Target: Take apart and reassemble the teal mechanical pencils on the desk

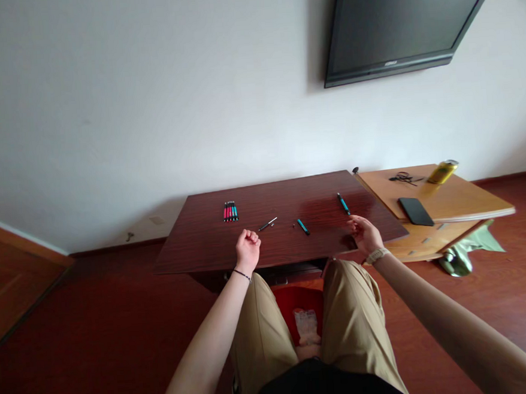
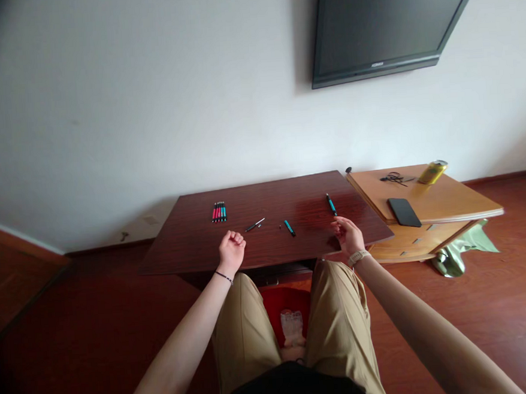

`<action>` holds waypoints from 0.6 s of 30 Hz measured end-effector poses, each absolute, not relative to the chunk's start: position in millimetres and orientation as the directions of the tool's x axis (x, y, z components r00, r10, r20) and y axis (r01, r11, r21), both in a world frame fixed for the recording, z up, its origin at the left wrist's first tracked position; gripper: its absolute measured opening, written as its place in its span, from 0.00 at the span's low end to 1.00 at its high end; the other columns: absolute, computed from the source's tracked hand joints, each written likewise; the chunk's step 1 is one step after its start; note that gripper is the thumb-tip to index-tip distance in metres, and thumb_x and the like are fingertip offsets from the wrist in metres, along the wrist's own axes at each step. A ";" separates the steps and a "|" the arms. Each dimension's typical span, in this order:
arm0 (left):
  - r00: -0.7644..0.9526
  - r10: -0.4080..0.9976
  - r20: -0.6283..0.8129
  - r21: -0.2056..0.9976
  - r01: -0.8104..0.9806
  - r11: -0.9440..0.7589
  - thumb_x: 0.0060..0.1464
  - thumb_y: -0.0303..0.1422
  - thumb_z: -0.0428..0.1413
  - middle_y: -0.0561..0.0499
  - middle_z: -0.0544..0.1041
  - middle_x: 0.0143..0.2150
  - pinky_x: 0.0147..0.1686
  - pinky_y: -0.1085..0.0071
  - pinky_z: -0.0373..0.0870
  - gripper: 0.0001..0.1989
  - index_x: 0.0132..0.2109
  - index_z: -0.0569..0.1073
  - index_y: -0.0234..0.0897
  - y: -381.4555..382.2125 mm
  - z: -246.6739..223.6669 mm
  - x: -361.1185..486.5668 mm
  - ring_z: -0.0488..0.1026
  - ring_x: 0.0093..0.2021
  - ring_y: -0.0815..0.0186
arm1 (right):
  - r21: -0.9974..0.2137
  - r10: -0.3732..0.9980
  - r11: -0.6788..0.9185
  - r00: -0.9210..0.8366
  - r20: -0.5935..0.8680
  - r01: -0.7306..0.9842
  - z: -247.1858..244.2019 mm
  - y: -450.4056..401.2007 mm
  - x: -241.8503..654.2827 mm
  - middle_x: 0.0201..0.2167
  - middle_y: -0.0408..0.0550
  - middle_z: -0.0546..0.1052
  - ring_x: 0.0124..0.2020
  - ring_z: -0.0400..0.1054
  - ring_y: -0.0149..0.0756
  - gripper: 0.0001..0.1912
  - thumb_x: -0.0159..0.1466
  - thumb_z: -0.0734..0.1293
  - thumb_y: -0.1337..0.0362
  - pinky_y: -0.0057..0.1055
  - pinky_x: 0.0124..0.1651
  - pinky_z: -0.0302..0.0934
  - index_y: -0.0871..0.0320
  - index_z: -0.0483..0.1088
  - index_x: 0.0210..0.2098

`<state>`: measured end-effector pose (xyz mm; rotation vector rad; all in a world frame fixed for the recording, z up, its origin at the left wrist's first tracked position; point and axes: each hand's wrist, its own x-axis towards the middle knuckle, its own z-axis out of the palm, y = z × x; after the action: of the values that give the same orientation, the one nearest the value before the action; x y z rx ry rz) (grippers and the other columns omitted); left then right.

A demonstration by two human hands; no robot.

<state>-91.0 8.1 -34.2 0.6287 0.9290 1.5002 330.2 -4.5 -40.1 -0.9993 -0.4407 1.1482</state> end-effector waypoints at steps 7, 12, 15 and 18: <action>-0.272 0.944 -0.188 0.669 -0.739 -0.080 0.70 0.47 0.61 0.43 0.79 0.63 0.62 0.56 0.83 0.24 0.64 0.76 0.37 -25.0 -5.7 -157.4 0.79 0.60 0.61 | -0.619 0.891 -0.024 0.264 -0.370 -0.785 -19.4 -12.2 361.9 0.29 0.41 0.71 0.24 0.64 0.22 0.13 0.56 0.65 0.75 0.18 0.26 0.62 0.59 0.68 0.40; -0.358 0.916 -0.181 0.608 -0.773 -0.181 0.70 0.46 0.62 0.49 0.80 0.46 0.43 0.72 0.82 0.19 0.54 0.77 0.33 -63.7 25.2 -203.3 0.77 0.41 0.72 | -0.530 0.898 -0.009 0.226 -0.377 -0.848 -5.0 -37.9 377.5 0.26 0.38 0.61 0.22 0.58 0.25 0.14 0.51 0.62 0.76 0.22 0.24 0.60 0.56 0.59 0.36; -0.401 0.903 -0.155 0.590 -0.771 -0.240 0.72 0.37 0.58 0.62 0.57 0.22 0.24 0.79 0.56 0.20 0.30 0.64 0.36 -86.6 49.5 -223.2 0.52 0.22 0.77 | -0.502 0.902 0.043 0.250 -0.353 -0.864 11.3 -54.7 394.2 0.25 0.38 0.57 0.21 0.57 0.25 0.17 0.47 0.63 0.74 0.24 0.22 0.58 0.55 0.54 0.33; -0.446 0.887 -0.123 0.586 -0.754 -0.297 0.69 0.32 0.56 0.61 0.45 0.20 0.22 0.72 0.45 0.27 0.27 0.46 0.40 -108.9 75.5 -235.6 0.42 0.22 0.73 | -0.435 0.891 0.112 0.284 -0.354 -0.893 37.1 -75.1 415.5 0.24 0.38 0.52 0.19 0.52 0.27 0.17 0.47 0.64 0.73 0.27 0.20 0.55 0.54 0.53 0.33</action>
<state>-235.6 -108.9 75.5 0.2710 0.7083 1.9166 415.5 -75.1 37.1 -0.6422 0.0042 1.3093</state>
